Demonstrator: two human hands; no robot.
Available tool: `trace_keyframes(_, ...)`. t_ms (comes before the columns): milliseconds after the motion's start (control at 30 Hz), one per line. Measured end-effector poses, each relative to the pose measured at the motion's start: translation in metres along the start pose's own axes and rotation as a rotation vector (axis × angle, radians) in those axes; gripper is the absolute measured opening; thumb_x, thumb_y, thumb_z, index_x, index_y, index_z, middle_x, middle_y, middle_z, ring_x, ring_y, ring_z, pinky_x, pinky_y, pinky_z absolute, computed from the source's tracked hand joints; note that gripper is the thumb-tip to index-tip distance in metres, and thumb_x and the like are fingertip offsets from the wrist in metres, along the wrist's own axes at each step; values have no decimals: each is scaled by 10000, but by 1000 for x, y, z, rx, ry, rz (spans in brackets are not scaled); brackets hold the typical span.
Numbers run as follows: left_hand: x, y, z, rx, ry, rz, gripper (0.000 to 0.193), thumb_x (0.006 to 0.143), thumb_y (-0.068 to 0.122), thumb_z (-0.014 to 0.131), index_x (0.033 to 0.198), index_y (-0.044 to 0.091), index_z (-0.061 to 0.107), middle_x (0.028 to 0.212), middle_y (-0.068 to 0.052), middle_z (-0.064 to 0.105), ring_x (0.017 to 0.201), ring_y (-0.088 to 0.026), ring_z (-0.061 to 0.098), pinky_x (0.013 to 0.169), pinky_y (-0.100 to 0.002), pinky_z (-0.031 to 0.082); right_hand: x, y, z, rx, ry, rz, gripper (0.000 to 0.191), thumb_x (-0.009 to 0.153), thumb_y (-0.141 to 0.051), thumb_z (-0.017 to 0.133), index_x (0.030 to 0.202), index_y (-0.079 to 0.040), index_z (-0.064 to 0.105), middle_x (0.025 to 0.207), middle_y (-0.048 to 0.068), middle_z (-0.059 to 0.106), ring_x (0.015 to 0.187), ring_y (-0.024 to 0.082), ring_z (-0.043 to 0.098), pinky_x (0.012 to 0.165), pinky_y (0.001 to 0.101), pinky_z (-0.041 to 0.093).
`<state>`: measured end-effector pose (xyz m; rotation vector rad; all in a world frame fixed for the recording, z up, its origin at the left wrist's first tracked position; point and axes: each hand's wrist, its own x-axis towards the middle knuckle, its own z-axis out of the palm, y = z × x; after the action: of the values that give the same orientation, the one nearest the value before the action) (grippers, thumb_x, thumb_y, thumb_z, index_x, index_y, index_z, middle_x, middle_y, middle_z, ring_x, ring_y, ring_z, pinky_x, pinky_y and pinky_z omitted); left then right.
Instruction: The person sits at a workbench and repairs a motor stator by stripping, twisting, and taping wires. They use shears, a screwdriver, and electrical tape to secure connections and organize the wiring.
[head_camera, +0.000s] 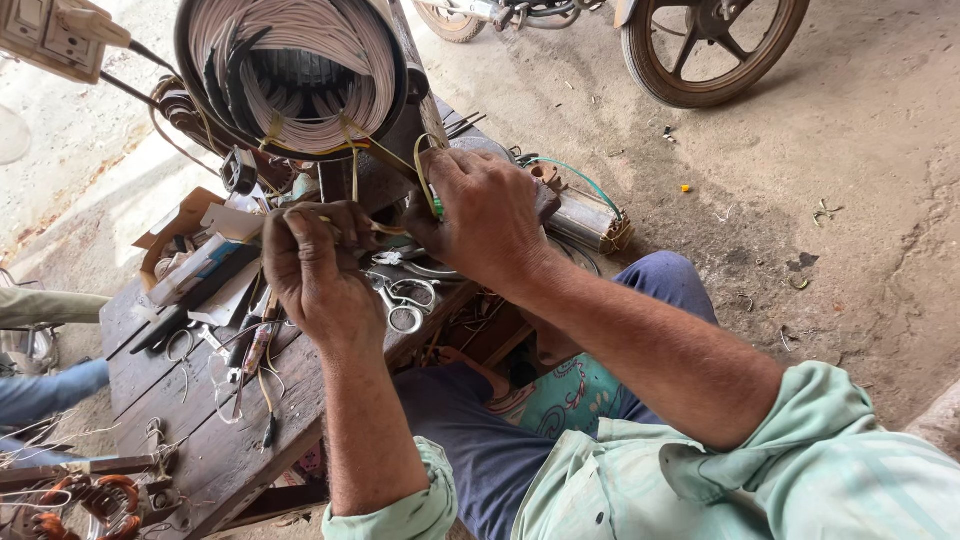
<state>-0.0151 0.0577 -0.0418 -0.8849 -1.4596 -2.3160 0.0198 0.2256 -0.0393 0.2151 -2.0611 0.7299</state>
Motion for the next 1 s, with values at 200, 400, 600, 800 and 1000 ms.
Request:
trace_keyframes(200,10,-4,-2,42,70,29,190,1130,139,649,1009,55,530,837,-47,561,736,-135,567,727,-288,517,0,-4,-4,218,-129,189,243,811,-143,824,981,-27,696,783,104,710,727,220,720,659,381,562)
trace_keyframes(400,15,-3,-1,134,95,9,149,1114,90,683,1041,40,563,895,-48,623,791,-112,590,747,-247,492,-1,-29,12,800,-145,535,234,811,-104,810,1000,-10,708,859,48,740,786,69,679,700,264,571)
trace_keyframes(600,14,-5,-2,156,71,31,143,1100,74,695,1041,44,569,908,-39,640,779,-94,595,754,-231,497,0,-8,12,744,-264,438,262,782,-48,837,1013,-17,718,843,60,753,798,56,639,706,264,566)
trace_keyframes(800,10,-2,-1,262,32,65,145,1090,36,699,1046,47,561,919,-30,633,795,-89,633,759,-216,530,15,21,8,222,-295,-70,154,903,-22,739,1057,-35,731,807,61,744,680,142,691,560,326,560)
trace_keyframes(1000,7,-2,-3,286,38,51,113,1079,13,685,1079,30,573,957,-62,683,825,-117,684,767,-231,559,24,33,4,1,-256,-291,136,977,-7,687,1095,-62,726,828,66,740,642,165,702,515,326,549)
